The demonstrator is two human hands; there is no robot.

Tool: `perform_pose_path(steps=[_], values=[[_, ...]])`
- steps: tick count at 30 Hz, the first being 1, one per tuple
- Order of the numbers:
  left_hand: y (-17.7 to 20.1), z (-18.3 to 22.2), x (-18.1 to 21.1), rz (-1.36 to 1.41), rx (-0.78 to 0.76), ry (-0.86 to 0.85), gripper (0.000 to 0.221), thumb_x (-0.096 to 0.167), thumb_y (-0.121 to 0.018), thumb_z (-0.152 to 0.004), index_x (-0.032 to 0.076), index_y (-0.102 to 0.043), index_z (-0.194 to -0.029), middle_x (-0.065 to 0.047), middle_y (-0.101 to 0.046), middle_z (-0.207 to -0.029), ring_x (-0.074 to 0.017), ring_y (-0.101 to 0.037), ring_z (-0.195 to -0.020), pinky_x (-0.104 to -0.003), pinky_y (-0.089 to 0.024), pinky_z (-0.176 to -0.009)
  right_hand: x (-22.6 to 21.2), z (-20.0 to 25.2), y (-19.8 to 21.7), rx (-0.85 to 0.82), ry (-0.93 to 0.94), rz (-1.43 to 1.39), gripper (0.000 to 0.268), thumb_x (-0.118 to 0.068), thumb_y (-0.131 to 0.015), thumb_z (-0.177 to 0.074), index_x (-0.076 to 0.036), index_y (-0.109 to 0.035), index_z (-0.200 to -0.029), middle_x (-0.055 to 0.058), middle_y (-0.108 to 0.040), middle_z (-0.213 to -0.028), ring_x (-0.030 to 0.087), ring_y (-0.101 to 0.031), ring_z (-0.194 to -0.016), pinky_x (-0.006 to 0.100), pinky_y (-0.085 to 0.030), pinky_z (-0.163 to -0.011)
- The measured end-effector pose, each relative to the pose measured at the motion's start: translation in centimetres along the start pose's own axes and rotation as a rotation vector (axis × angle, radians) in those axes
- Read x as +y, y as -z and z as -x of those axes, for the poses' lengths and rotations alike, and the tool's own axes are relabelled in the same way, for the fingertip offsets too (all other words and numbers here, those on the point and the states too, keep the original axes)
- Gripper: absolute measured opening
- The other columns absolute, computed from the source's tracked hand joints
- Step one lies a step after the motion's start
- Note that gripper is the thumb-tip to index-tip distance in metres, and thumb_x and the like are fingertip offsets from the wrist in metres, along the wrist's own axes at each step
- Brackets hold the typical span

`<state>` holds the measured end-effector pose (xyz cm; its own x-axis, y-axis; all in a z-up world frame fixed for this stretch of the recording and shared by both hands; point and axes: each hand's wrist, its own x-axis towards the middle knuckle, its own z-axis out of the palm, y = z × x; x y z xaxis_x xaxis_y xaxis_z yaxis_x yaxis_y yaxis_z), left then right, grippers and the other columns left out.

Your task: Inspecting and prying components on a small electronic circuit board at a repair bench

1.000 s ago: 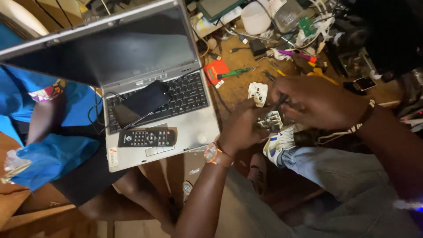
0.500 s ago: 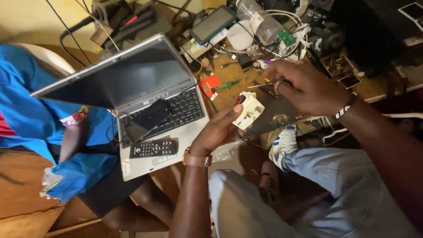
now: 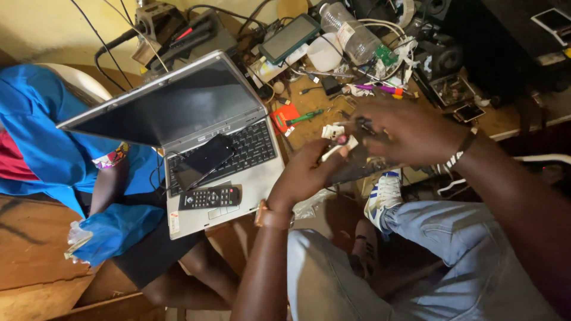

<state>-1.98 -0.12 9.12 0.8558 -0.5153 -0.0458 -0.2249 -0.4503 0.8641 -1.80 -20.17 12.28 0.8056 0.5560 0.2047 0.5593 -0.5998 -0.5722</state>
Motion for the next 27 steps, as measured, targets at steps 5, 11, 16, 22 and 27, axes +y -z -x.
perform_pose_path(steps=[5,11,16,22,27], values=[[-2.5,-0.6,-1.4,-0.084,0.005,-0.204,0.039,0.025,-0.055,-0.081,-0.005,-0.053,-0.106,-0.027,-0.054,-0.084,-0.0461,-0.054,-0.085,-0.048,-0.043,-0.074,1.9,0.1,0.3,0.024,-0.046,0.027,0.045,-0.011,-0.06,-0.071,-0.006,-0.05,-0.115,0.016,-0.056,-0.078,0.034,-0.058,-0.062,0.041,-0.045,-0.054],[-4.0,-1.7,-2.3,-0.096,0.013,-0.441,0.036,0.022,-0.06,-0.078,-0.004,-0.053,-0.104,-0.025,-0.055,-0.087,-0.0471,-0.052,-0.086,-0.049,-0.042,-0.075,1.4,0.3,1.0,0.007,-0.082,-0.001,0.034,-0.014,-0.059,-0.074,-0.006,-0.053,-0.107,0.018,-0.054,-0.076,0.037,-0.058,-0.063,0.042,-0.046,-0.055],[-4.9,-2.9,-4.6,-0.03,-0.028,-0.311,0.038,0.031,-0.047,-0.088,-0.004,-0.052,-0.105,-0.024,-0.056,-0.088,-0.0452,-0.054,-0.089,-0.047,-0.043,-0.076,0.9,0.3,1.2,0.012,-0.074,-0.044,0.026,-0.011,-0.057,-0.075,-0.004,-0.055,-0.1,0.018,-0.054,-0.075,0.038,-0.059,-0.062,0.042,-0.046,-0.055],[-5.2,-3.3,-5.0,-0.017,-0.007,-0.2,0.038,0.033,-0.045,-0.09,0.003,-0.052,-0.111,-0.022,-0.056,-0.092,-0.0426,-0.054,-0.093,-0.046,-0.044,-0.078,0.7,0.4,1.5,0.005,-0.103,-0.048,0.023,-0.014,-0.058,-0.076,-0.004,-0.054,-0.097,0.016,-0.052,-0.067,0.034,-0.058,-0.057,0.041,-0.046,-0.054],[-6.8,-4.0,-5.8,-0.018,0.051,-0.248,0.039,0.037,-0.044,-0.09,0.01,-0.049,-0.118,-0.018,-0.053,-0.104,-0.0389,-0.051,-0.103,-0.044,-0.043,-0.085,0.7,0.4,1.3,-0.009,-0.115,-0.048,0.022,-0.015,-0.058,-0.077,-0.003,-0.054,-0.095,0.018,-0.052,-0.066,0.037,-0.058,-0.057,0.043,-0.045,-0.052]])
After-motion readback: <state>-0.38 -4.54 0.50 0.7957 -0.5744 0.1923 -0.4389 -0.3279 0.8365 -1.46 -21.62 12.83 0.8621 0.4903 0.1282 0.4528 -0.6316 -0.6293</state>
